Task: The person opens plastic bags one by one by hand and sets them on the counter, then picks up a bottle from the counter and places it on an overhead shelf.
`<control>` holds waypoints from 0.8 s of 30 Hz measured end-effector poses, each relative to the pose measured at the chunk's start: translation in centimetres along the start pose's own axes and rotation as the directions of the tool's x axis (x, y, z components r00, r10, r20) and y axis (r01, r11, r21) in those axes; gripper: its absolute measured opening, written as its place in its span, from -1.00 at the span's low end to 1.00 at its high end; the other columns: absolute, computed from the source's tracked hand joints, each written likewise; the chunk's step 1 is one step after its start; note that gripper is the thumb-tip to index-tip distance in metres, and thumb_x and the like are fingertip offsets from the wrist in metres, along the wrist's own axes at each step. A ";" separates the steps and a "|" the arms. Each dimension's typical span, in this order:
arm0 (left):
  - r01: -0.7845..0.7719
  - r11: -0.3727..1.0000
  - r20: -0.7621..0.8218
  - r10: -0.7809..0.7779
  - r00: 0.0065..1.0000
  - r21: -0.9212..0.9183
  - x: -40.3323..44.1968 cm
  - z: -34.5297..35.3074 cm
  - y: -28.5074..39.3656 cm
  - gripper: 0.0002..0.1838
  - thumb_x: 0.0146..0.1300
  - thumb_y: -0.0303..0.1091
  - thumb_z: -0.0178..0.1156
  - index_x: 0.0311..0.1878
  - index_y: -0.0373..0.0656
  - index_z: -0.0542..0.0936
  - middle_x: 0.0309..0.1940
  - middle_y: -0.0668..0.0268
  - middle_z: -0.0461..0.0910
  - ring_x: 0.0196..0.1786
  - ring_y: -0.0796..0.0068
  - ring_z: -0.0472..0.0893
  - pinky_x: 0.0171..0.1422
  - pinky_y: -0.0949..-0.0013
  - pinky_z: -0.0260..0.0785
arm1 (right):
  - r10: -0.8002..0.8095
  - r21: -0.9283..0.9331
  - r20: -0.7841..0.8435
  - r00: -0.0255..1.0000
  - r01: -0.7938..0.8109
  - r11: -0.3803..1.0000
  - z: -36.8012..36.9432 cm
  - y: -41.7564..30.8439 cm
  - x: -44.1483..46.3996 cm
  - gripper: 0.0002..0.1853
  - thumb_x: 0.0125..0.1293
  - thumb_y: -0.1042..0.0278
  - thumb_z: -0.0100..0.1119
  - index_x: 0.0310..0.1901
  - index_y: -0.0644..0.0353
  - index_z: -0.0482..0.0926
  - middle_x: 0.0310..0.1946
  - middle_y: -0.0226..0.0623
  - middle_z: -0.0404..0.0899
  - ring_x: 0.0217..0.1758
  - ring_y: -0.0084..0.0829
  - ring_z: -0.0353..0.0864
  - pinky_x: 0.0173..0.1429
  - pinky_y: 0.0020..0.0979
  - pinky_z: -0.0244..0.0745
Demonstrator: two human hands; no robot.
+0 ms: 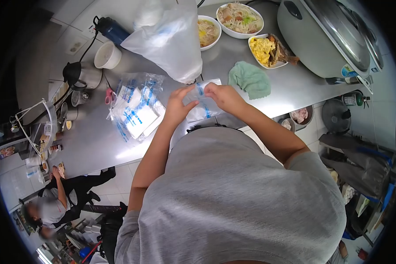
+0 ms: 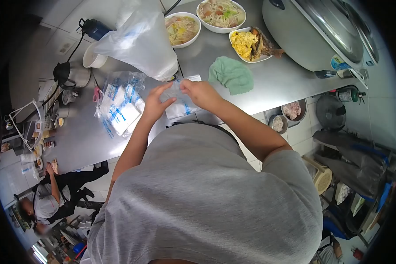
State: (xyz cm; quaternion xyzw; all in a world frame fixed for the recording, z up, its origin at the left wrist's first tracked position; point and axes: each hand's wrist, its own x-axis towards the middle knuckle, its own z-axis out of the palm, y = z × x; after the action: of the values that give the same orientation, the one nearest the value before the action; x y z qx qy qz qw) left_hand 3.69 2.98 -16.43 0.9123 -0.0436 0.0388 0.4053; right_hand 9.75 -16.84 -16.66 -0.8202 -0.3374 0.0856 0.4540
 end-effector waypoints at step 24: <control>0.008 0.712 -0.181 -0.190 0.965 -0.702 1.1 -8.2 9.3 -0.79 0.30 -0.29 0.15 -0.42 -0.19 0.54 -0.46 0.43 0.54 -0.41 0.69 0.43 -0.29 0.59 0.26 | 0.029 0.929 0.253 0.967 -0.251 0.272 -8.3 -8.7 4.0 -0.82 0.32 0.33 0.07 -0.29 0.28 0.51 -0.49 -0.40 0.50 -0.51 -0.57 0.46 -0.31 -0.55 0.42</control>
State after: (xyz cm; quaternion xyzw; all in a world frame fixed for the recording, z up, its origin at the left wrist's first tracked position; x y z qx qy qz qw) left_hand 3.48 2.82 -3.93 0.6823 0.0436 0.1075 0.7218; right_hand 12.33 -16.91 -4.21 -0.4005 -0.1860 0.3856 0.8101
